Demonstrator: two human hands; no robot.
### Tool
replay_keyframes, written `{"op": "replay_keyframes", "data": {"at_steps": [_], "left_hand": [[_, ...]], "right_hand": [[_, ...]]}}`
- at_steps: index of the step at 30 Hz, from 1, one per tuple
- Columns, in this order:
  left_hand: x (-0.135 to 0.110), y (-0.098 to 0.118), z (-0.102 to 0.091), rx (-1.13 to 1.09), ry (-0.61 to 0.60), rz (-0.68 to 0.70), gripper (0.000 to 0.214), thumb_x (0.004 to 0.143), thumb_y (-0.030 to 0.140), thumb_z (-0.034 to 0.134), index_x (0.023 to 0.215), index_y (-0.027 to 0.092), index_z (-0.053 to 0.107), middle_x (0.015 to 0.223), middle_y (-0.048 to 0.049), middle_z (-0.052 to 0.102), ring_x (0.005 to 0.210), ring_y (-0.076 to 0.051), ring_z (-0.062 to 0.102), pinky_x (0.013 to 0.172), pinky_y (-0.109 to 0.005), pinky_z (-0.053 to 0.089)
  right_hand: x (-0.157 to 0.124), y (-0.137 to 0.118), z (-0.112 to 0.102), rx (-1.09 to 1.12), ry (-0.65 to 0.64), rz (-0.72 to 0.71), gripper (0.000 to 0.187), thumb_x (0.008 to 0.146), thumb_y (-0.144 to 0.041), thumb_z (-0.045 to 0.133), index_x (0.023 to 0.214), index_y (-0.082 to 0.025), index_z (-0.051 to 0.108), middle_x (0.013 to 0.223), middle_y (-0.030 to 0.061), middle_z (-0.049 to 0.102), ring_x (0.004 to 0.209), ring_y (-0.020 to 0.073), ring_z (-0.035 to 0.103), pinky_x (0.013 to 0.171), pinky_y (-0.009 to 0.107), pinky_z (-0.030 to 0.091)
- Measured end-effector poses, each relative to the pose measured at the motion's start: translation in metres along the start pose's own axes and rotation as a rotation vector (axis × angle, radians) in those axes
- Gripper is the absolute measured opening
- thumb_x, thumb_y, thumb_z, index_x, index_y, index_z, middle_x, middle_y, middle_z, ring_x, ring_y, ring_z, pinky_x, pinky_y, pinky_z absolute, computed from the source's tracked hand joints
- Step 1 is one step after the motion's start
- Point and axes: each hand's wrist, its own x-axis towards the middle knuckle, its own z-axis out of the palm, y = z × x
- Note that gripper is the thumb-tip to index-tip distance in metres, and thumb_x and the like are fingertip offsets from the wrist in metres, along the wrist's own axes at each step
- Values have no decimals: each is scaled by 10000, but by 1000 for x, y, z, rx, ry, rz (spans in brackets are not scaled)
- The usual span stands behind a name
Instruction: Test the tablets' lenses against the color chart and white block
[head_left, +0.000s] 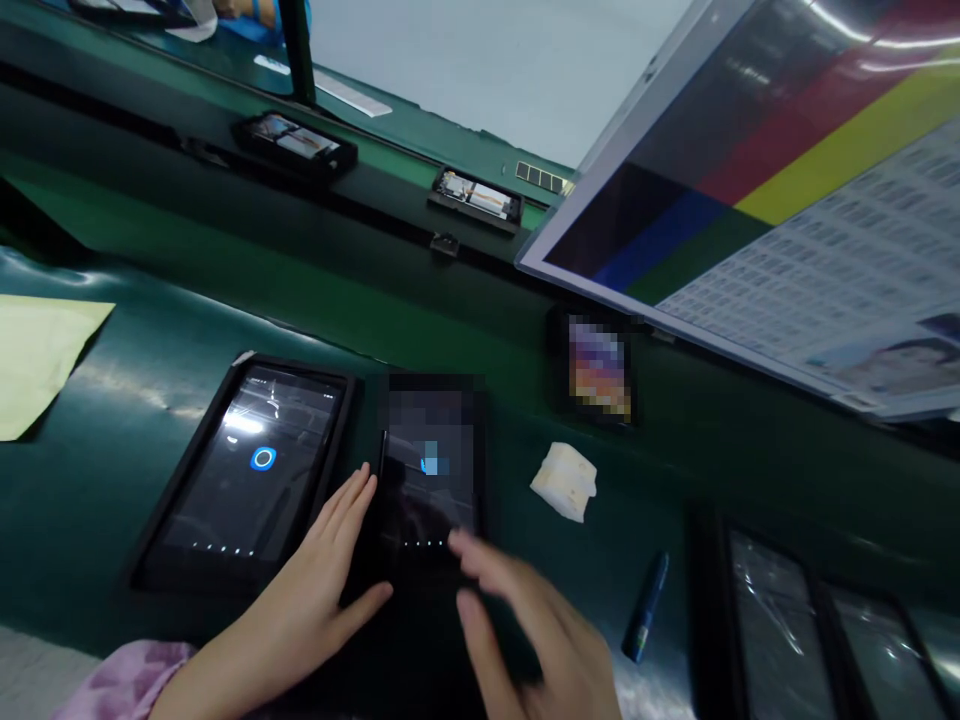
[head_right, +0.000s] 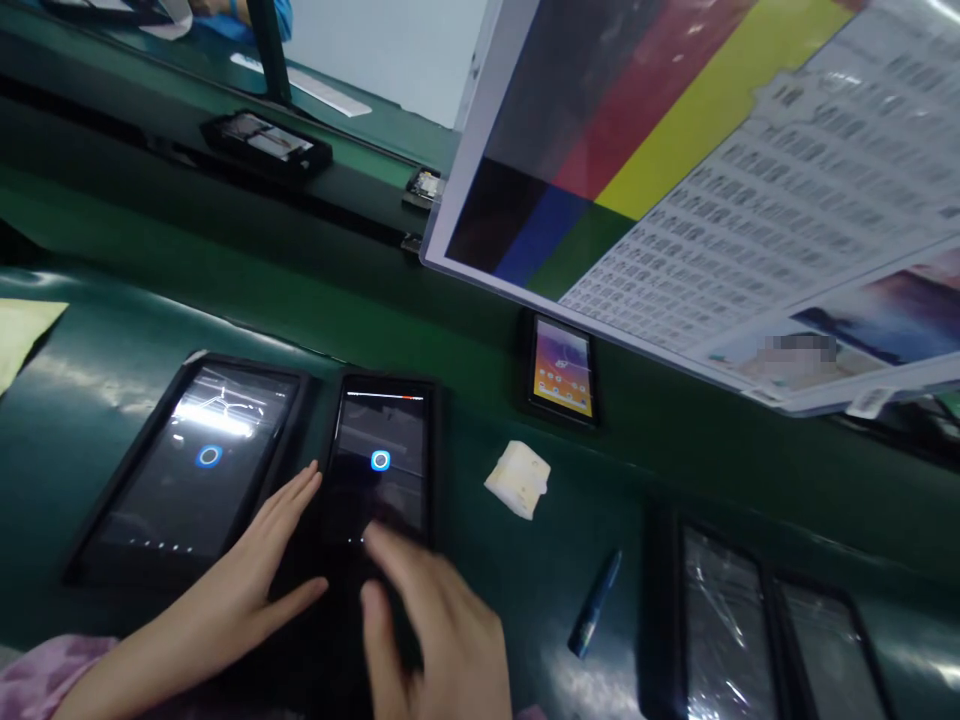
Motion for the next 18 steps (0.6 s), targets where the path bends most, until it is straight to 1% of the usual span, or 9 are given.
{"op": "replay_keyframes", "data": {"at_steps": [2, 3, 6, 8, 10, 12, 13, 15, 18], "left_hand": [[-2, -2, 7, -5, -2, 3, 1018, 959, 268, 641, 1676, 354, -77, 1759, -151, 183, 1602, -357, 231, 1191, -640, 374], [-2, -4, 11, -16, -2, 1, 1076, 930, 259, 674, 1675, 348, -98, 1761, -157, 167, 1600, -370, 227, 1186, -643, 378], [-4, -7, 20, -46, -2, -6, 1187, 863, 219, 725, 1673, 332, -134, 1768, -170, 120, 1588, -399, 225, 1182, -653, 377], [-5, -9, 25, -52, 7, -8, 1186, 862, 190, 707, 1671, 325, -150, 1766, -182, 112, 1576, -407, 240, 1178, -657, 380], [-4, -10, 28, -50, 27, -7, 1159, 875, 162, 671, 1669, 325, -157, 1758, -200, 131, 1557, -413, 268, 1165, -667, 392], [-3, -10, 30, -45, 47, -1, 1158, 875, 143, 660, 1667, 328, -164, 1747, -222, 157, 1536, -426, 297, 1147, -683, 403], [-2, -10, 30, -41, 53, 1, 1169, 870, 135, 664, 1664, 332, -170, 1741, -232, 171, 1527, -433, 306, 1138, -692, 409], [0, -9, 29, -32, 56, 6, 1213, 850, 118, 685, 1656, 340, -193, 1729, -242, 203, 1519, -448, 295, 1124, -714, 415], [3, -7, 28, -20, 48, 12, 1288, 816, 98, 723, 1638, 362, -232, 1721, -237, 228, 1519, -461, 234, 1116, -748, 405]], "right_hand": [[18, 16, 7, -85, -26, 91, 395, 1052, -356, 511, 1424, -266, 608, 1245, 91, 752, 1132, 269, 743, 951, 442, 656], [26, 23, 13, -116, -48, 129, 453, 1053, -355, 496, 1488, -242, 545, 1353, 112, 707, 1230, 286, 703, 1009, 488, 634], [42, 34, 34, -142, -91, 157, 545, 1058, -364, 465, 1572, -191, 420, 1623, 141, 473, 1486, 308, 491, 1172, 564, 509], [47, 34, 45, -137, -116, 165, 572, 1059, -364, 458, 1592, -172, 377, 1710, 149, 316, 1561, 314, 371, 1214, 570, 458], [49, 30, 54, -128, -131, 194, 599, 1058, -366, 459, 1608, -159, 341, 1746, 165, 197, 1581, 333, 322, 1207, 570, 465], [53, 23, 60, -120, -127, 224, 618, 1053, -378, 469, 1612, -152, 331, 1758, 178, 126, 1591, 358, 286, 1201, 583, 465], [55, 19, 62, -114, -117, 234, 618, 1049, -396, 478, 1601, -149, 351, 1757, 184, 124, 1594, 369, 272, 1205, 594, 455], [59, 13, 64, -86, -88, 253, 604, 1036, -455, 500, 1550, -148, 425, 1743, 195, 183, 1591, 384, 277, 1220, 618, 421], [63, 11, 63, 8, -30, 319, 600, 1017, -543, 509, 1500, -188, 476, 1696, 180, 310, 1554, 381, 356, 1225, 641, 388]]}}
